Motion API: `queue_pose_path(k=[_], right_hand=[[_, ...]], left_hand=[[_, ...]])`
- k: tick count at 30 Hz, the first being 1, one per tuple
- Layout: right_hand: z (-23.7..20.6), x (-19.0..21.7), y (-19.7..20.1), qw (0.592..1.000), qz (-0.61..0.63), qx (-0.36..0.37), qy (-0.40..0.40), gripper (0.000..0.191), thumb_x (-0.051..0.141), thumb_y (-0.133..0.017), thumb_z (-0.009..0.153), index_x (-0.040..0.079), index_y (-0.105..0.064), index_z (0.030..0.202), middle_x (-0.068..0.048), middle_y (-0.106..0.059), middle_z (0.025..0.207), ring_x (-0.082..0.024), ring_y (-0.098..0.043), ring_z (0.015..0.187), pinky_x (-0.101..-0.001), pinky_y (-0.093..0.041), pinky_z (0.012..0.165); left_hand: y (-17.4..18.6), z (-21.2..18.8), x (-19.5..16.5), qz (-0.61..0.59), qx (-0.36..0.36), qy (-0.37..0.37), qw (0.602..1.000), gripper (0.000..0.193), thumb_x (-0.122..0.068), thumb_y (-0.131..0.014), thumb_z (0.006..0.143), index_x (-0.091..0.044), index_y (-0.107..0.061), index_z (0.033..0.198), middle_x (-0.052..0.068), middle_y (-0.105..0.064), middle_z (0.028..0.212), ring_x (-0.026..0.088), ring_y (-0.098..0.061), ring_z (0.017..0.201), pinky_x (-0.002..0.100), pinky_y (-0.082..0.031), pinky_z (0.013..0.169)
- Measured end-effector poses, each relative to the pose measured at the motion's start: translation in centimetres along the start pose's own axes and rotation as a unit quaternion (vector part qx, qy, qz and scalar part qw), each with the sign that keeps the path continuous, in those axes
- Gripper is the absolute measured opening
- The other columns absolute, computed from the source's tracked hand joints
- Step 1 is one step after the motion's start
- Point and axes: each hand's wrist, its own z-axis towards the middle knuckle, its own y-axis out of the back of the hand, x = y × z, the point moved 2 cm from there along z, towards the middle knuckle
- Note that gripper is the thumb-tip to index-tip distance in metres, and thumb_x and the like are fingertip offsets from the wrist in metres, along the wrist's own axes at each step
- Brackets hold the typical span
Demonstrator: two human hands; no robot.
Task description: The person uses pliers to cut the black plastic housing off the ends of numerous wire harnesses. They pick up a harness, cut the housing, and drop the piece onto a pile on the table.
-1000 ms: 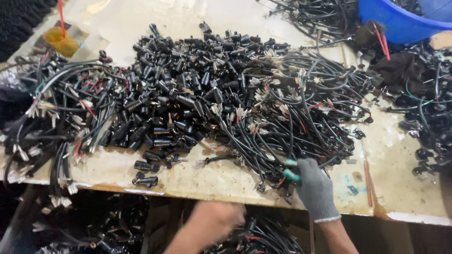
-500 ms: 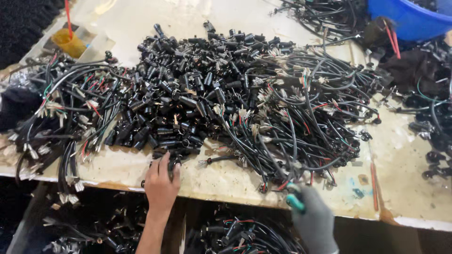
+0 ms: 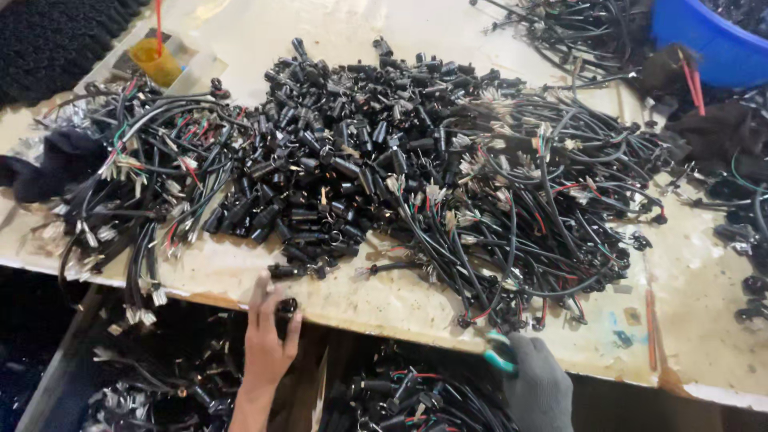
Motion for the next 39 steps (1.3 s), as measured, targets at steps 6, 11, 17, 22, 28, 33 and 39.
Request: queue_pose_path(k=[6,11,17,22,28,33,39], right_hand=[[0.9,-0.4,-0.3,0.995,-0.076,0.065,0.029,0.038,0.015,-0.076,0.073,0.017,-0.066,0.110,-0.005,-0.068,0.093,-0.028,-0.071,0.085,-0.0431,-0.056,0.068],[1.9,-0.9,-1.1,0.994,-0.059,0.072,0.056,0.035,0.017,-0.074,0.070,0.015,-0.065,0.104,-0.008,-0.070,0.091,-0.032,-0.071,0.081,-0.0461,-0.057,0.068],[3.9,-4.0,-2.0,0.991,0.070,0.116,0.013,0.022,0.024,-0.077,0.081,0.009,-0.069,0.094,-0.016,-0.070,0.077,-0.037,-0.068,0.074,-0.0438,-0.053,0.061],[3.6,-4.2,-0.8,0.927,0.298,0.170,-0.153,0.017,0.016,-0.079,0.082,0.003,-0.072,0.090,-0.012,-0.060,0.064,-0.018,-0.054,0.056,-0.0339,-0.046,0.053],[-1.2,2.4,-0.8,0.887,0.447,0.113,-0.038,0.023,0.003,-0.078,0.076,0.004,-0.075,0.099,-0.009,-0.068,0.076,-0.013,-0.063,0.066,-0.0305,-0.049,0.057],[-0.5,4.1,1.1,0.890,0.405,0.093,0.190,0.026,0.001,-0.075,0.073,0.006,-0.070,0.098,-0.010,-0.071,0.080,-0.024,-0.073,0.067,-0.0321,-0.054,0.057],[0.7,4.3,0.6,0.943,0.332,0.037,0.006,0.015,0.005,-0.071,0.080,0.007,-0.067,0.094,-0.012,-0.068,0.075,-0.027,-0.072,0.064,-0.0350,-0.055,0.058]], left_hand=[[1.2,-0.1,0.3,0.022,-0.050,-0.006,0.998,0.034,-0.017,-0.064,0.101,-0.009,-0.056,0.133,0.015,-0.061,0.136,0.034,-0.061,0.126,0.039,-0.051,0.104],[-3.7,-0.2,-4.0,-0.456,-0.009,0.187,0.870,0.036,-0.026,-0.064,0.100,-0.006,-0.056,0.128,-0.001,-0.055,0.113,0.009,-0.055,0.092,0.024,-0.048,0.076],[-8.2,-3.5,-15.8,-0.471,0.363,0.001,0.804,0.032,-0.034,-0.067,0.108,-0.005,-0.066,0.122,0.009,-0.069,0.113,0.018,-0.066,0.113,0.033,-0.050,0.102],[-9.5,-3.2,-16.9,-0.483,0.425,0.157,0.749,0.032,-0.033,-0.060,0.107,-0.007,-0.067,0.125,0.003,-0.062,0.085,0.010,-0.060,0.080,0.026,-0.052,0.078],[-9.8,-3.7,-15.1,-0.455,0.412,0.278,0.739,0.028,-0.030,-0.057,0.104,-0.006,-0.063,0.118,0.000,-0.060,0.077,0.007,-0.057,0.068,0.025,-0.050,0.064],[-10.0,-4.7,-13.8,-0.483,0.448,0.350,0.666,0.027,-0.027,-0.060,0.104,-0.005,-0.061,0.121,-0.001,-0.060,0.085,0.007,-0.054,0.073,0.026,-0.045,0.064],[-11.8,-3.7,-14.3,-0.374,0.440,0.179,0.797,0.039,-0.027,-0.058,0.105,-0.004,-0.062,0.136,0.002,-0.063,0.083,0.009,-0.059,0.073,0.027,-0.050,0.070]])
